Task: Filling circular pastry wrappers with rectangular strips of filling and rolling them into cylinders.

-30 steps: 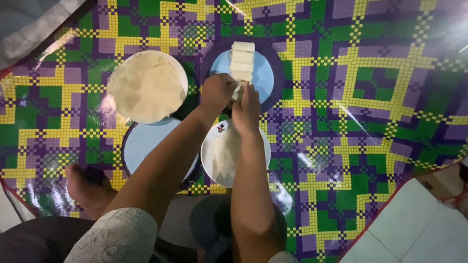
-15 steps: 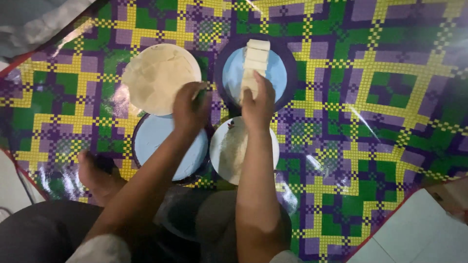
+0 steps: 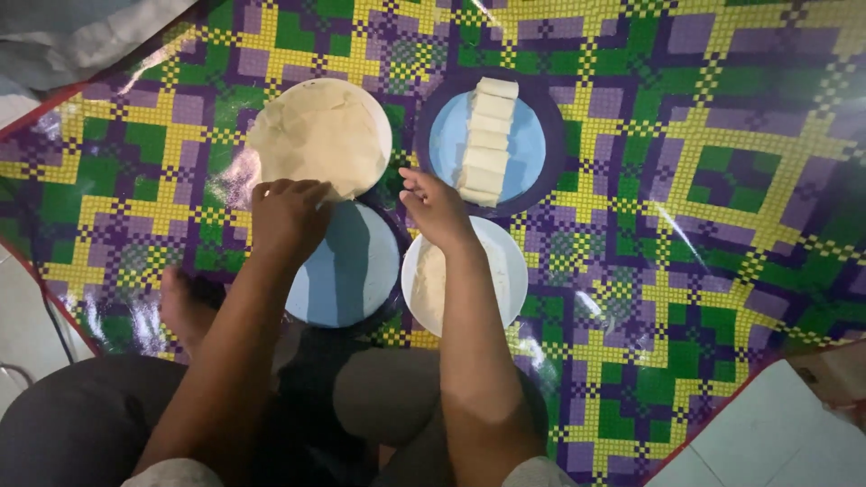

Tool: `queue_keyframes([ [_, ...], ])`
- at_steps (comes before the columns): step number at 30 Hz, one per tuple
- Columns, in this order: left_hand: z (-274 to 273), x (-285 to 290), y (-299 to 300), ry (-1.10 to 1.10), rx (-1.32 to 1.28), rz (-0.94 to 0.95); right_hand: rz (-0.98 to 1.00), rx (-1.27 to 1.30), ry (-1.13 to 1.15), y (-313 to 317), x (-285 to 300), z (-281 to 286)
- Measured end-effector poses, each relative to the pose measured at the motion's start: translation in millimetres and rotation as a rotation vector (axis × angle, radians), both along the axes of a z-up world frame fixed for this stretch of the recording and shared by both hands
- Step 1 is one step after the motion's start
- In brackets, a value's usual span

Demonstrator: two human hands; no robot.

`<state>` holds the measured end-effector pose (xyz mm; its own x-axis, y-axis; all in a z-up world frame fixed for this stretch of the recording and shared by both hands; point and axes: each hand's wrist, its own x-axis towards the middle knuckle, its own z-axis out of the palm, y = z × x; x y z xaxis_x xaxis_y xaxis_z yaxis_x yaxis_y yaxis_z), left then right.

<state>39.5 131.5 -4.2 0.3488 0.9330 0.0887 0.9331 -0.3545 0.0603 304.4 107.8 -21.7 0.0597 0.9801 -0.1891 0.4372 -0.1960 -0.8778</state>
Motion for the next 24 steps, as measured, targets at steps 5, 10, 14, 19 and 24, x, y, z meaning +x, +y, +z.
queue_keyframes([
  [5, 2.9, -6.1, 8.7, 0.094, -0.025, -0.120, 0.043, 0.032, 0.034, -0.6, 0.1, 12.9],
  [10, -12.0, -17.1, 34.4, 0.075, 0.168, -0.173, 0.053, 0.035, 0.034, -2.3, -1.3, 22.5],
  [14, 42.0, -7.9, 51.9, -0.040, 0.315, -0.242, 0.053, 0.079, 0.177, 2.6, -1.9, 19.1],
  [19, 139.4, -0.9, 31.9, -0.072, 0.331, -0.282, 0.103, 0.170, 0.389, -1.3, 2.8, 44.4],
  [24, 206.3, -12.8, -16.6, -0.309, 0.246, -0.381, 0.213, 0.238, 0.517, -13.0, 1.8, 71.3],
])
